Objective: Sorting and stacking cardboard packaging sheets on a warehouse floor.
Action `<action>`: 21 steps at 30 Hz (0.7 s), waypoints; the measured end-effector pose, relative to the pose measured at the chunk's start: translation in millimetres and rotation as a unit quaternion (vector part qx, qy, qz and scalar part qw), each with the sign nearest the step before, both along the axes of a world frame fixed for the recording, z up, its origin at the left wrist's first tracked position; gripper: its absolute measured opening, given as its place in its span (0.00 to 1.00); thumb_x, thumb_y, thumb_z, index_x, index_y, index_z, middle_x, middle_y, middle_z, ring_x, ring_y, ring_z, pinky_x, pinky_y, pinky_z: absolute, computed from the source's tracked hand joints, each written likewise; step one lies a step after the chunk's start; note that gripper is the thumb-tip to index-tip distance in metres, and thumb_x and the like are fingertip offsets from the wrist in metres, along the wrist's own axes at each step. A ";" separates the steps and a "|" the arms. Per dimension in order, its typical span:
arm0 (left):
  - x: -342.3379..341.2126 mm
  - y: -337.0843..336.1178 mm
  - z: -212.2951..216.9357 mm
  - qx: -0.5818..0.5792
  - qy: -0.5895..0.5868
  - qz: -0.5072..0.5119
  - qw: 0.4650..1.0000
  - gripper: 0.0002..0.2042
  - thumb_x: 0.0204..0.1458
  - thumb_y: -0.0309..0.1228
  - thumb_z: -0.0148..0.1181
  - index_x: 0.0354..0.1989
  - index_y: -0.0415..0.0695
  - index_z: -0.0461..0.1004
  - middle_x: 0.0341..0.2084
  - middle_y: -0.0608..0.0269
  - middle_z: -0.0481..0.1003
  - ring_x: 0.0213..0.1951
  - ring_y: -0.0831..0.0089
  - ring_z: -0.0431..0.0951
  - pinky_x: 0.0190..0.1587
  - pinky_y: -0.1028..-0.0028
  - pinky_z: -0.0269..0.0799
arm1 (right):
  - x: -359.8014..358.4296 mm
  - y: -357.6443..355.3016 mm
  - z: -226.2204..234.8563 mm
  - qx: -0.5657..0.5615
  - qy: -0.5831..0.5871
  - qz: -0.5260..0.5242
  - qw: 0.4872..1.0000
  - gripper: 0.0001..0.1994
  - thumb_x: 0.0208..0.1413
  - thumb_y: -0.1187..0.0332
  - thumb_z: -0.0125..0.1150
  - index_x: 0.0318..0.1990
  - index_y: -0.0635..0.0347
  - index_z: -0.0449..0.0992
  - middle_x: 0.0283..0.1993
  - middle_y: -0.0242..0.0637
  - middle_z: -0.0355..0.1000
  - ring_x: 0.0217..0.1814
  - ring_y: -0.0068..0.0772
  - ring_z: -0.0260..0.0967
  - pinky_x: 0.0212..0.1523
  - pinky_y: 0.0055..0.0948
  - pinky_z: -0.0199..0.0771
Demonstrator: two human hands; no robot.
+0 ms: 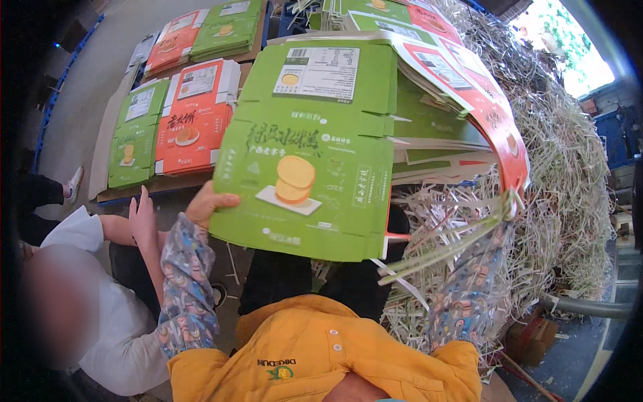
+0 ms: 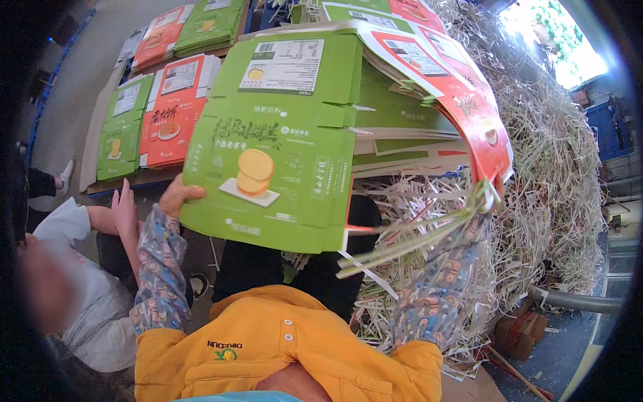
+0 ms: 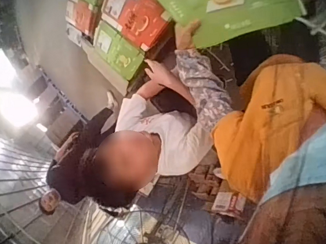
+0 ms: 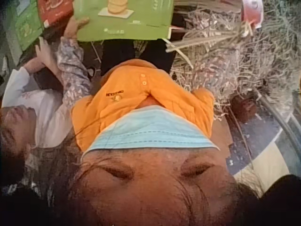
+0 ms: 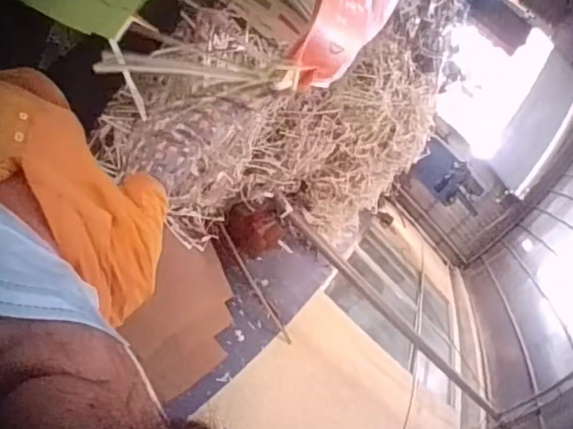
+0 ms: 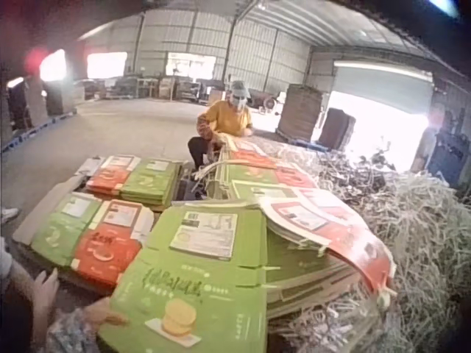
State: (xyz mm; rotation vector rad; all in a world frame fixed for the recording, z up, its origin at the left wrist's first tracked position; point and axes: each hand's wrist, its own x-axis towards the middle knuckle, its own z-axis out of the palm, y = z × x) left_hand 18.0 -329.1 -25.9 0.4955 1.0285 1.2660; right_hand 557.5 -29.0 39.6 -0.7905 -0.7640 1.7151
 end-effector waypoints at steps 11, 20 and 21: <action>9.3 -9.9 19.0 -0.003 -0.057 0.066 0.996 0.21 0.38 0.18 0.56 0.45 0.35 0.63 0.39 0.55 0.70 0.37 0.69 0.73 0.40 0.72 0.70 | 40.8 44.9 -27.9 -0.064 -0.113 0.062 0.990 0.11 0.47 0.68 0.53 0.35 0.65 0.69 0.33 0.40 0.70 0.33 0.34 0.70 0.36 0.32 0.72; 33.4 -24.8 -30.5 -0.047 -0.018 0.036 0.998 0.22 0.36 0.22 0.61 0.44 0.36 0.64 0.38 0.57 0.71 0.36 0.71 0.73 0.39 0.73 0.69 | 26.2 62.8 -23.9 0.025 -0.557 -0.130 0.820 0.19 0.45 0.64 0.56 0.42 0.68 0.66 0.40 0.44 0.68 0.42 0.39 0.65 0.43 0.33 0.66; 36.2 -27.5 -30.5 -0.044 -0.027 0.038 0.998 0.23 0.37 0.22 0.61 0.45 0.37 0.64 0.38 0.58 0.71 0.36 0.71 0.73 0.39 0.74 0.69 | 20.0 55.2 -14.3 0.048 -0.634 -0.152 0.756 0.19 0.44 0.64 0.56 0.43 0.67 0.66 0.41 0.44 0.67 0.43 0.40 0.65 0.44 0.33 0.66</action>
